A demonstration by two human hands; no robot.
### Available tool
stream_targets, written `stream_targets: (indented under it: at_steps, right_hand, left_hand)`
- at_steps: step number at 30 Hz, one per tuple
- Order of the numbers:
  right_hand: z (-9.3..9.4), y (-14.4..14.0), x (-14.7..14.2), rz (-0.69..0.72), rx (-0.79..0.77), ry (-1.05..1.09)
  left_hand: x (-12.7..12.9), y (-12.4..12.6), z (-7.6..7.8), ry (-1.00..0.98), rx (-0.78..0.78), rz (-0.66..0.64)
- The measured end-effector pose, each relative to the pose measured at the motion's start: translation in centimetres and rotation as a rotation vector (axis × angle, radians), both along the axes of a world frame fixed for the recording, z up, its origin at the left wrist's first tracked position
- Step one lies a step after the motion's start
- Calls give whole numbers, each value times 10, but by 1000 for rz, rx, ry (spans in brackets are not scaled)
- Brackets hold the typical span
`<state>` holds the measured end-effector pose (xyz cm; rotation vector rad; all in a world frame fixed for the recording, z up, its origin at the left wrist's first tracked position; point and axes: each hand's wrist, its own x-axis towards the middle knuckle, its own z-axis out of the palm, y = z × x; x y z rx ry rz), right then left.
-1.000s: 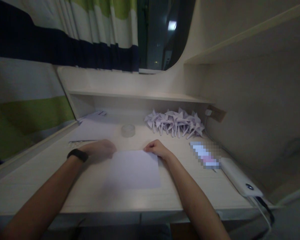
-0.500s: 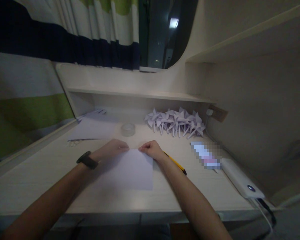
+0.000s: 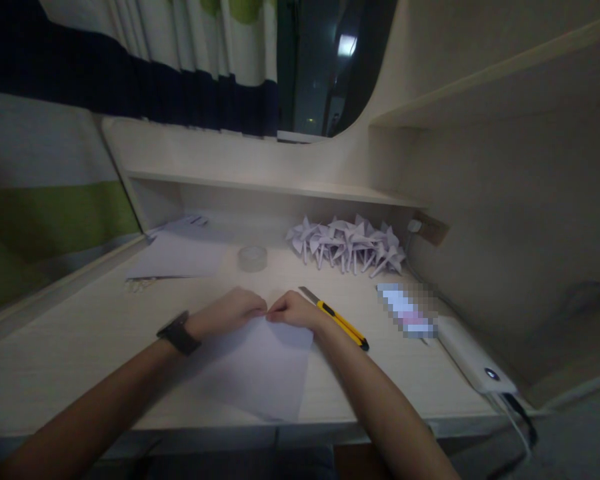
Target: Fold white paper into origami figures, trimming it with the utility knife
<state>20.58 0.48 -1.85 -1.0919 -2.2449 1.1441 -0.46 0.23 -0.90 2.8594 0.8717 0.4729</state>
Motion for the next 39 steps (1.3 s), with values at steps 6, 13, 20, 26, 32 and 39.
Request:
stream_targets:
  at_steps: [6, 13, 20, 26, 32, 39]
  right_hand:
    - [9, -3, 5, -40, -145, 62]
    - [14, 7, 20, -103, -210, 139]
    - [13, 13, 38, -241, -154, 275]
    - [-4, 17, 10, -444, -257, 634]
    - [-13, 16, 0, -505, -231, 619]
    - [-21, 24, 12, -518, 10, 357]
  left_hand:
    - [-7, 8, 2, -7, -10, 16]
    - [-35, 19, 15, -129, -186, 156]
    - [-57, 28, 14, -307, -336, 323]
    - [-47, 25, 13, -430, -429, 351]
    - [-32, 20, 12, -409, -461, 271]
    - [-33, 19, 13, -400, -634, 190]
